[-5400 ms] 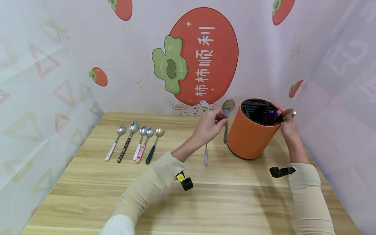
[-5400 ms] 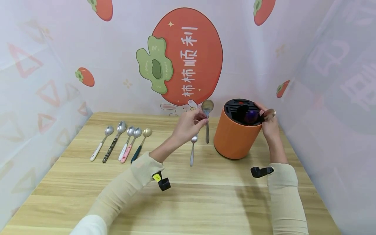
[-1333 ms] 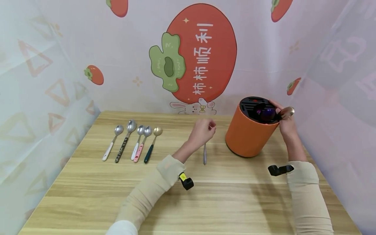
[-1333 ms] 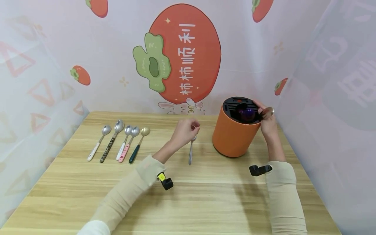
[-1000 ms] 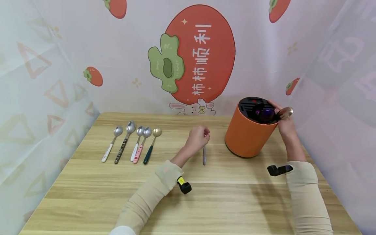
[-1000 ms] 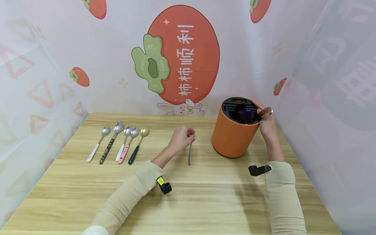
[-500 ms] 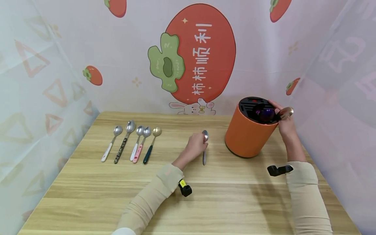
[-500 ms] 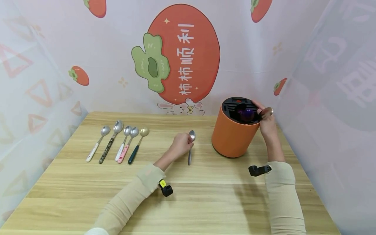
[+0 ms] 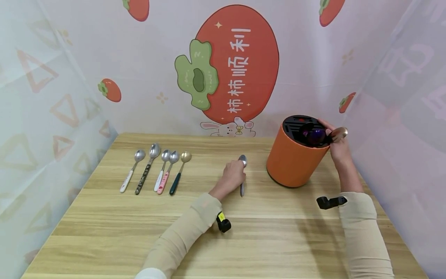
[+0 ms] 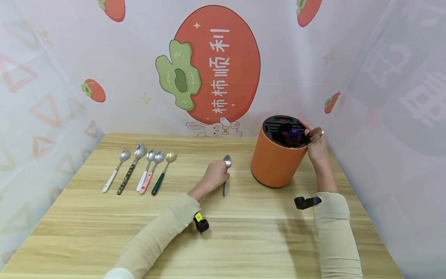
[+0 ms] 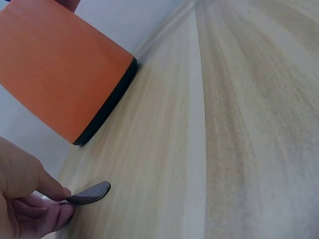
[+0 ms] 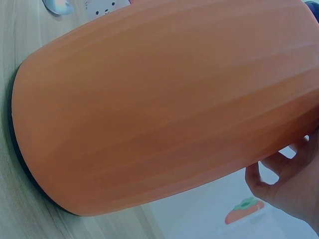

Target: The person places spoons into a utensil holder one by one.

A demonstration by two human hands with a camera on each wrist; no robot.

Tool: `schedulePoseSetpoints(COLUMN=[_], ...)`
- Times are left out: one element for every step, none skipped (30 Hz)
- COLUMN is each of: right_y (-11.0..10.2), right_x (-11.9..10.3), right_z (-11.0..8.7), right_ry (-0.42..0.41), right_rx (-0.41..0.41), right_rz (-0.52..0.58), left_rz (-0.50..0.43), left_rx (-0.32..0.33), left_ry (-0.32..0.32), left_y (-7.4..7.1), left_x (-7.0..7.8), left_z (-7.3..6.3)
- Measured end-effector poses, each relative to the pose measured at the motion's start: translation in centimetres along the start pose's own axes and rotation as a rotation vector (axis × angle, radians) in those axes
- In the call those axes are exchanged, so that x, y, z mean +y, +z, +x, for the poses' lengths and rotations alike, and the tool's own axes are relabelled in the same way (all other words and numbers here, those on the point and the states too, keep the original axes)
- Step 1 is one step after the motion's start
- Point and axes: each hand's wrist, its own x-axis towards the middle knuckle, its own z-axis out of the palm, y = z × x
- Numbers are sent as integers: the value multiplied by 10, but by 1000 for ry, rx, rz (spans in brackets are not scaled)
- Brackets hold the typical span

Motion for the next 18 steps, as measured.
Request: schedulePoseSetpoints(right_y=[0,0,0,0,-1,-1,-1,-1,-1,-1,-2,-2,-2,-2,-2,-2,-1,-1], right_x=[0,0,0,0,0,1,1,1,1,0,0,0,0,0,0,0,0,0], right_z=[0,0,0,0,0,0,-1,-1,-2,-2,-2,-2,-2,-2,-1,-1,-1,0], right_ry=[7,13,18,22,25,25,22,20,16,13,9,8,7,10,15,19,24,27], right_rx=[-4,-6,-9,-13,-16,-17,-16,-14,-12,-9,-9,-7,-6,-8,-13,-18,-20,-19], right_rz=[-8,-18,-29,-21,-23,-19,-10,0,12,26,27,26,20,22,18,9,-6,-17], left_rz=[4,1,4,3,5,8,7,14,14,11,3,-14,-34,-54,-79,-100,-121,-137], left_rx=[-3,-6,-9,-12,-16,-20,-24,-28,-36,-44,-52,-64,-74,-83,-88,-89,-91,-89], left_ry=[-2,-5,-6,-8,-9,-9,-11,-11,-13,-17,-21,-23,-26,-26,-28,-28,-27,-24], left_y=[0,0,0,0,0,-1,-1,-1,-1,-2,-2,-2,-3,-3,-4,-4,-4,-4], left_x=[0,0,0,-1,-1,-1,-2,-3,-3,-4,-5,-5,-6,-7,-8,-8,-9,-11], left_z=[0,1,1,1,2,2,3,4,5,6,7,8,9,9,9,9,9,8])
